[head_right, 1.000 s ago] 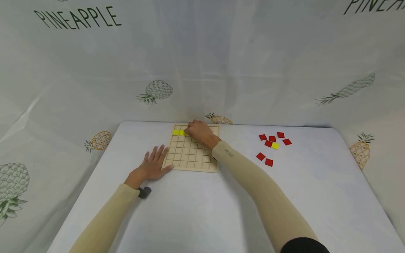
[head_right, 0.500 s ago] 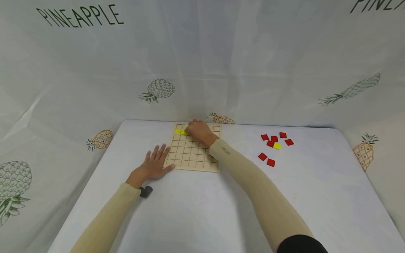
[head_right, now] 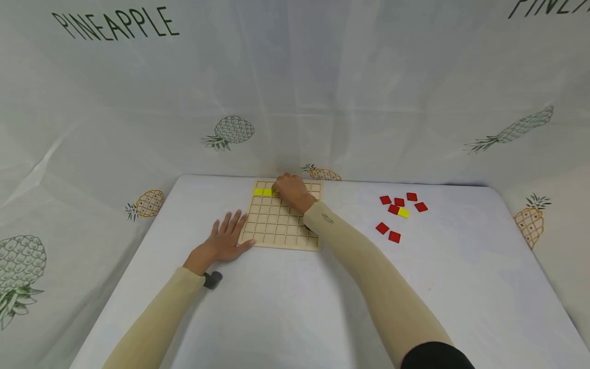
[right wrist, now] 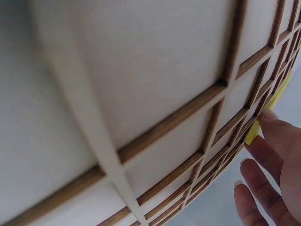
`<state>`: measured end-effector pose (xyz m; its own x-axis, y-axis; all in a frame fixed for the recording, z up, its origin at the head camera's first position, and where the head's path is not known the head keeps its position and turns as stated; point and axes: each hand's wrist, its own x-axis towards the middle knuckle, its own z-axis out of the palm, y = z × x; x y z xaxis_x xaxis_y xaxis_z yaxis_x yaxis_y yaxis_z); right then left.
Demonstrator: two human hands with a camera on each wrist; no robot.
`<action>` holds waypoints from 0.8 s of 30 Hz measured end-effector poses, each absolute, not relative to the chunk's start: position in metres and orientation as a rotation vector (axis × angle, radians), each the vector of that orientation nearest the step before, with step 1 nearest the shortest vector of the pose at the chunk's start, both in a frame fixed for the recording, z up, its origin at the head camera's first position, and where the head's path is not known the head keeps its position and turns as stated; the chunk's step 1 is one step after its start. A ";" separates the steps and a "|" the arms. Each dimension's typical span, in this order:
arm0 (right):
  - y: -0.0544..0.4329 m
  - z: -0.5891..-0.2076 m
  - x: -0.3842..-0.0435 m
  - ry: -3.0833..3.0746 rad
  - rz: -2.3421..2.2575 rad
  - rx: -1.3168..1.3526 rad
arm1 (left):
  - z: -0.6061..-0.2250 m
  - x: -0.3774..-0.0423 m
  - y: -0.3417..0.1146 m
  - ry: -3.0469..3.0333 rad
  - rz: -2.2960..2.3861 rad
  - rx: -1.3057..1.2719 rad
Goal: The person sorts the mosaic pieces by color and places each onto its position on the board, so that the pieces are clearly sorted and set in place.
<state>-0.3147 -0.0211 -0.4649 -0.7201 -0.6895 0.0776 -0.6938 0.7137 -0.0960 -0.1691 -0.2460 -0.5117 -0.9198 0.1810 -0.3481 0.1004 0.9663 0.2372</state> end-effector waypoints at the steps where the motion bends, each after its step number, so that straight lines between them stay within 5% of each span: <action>1: -0.021 -0.465 -0.315 -2.874 0.179 1.158 | -0.513 -0.169 -0.246 2.741 0.297 0.204; 24: -0.002 -0.459 -0.292 -2.839 0.147 1.138 | -0.506 -0.168 -0.245 2.712 0.299 0.200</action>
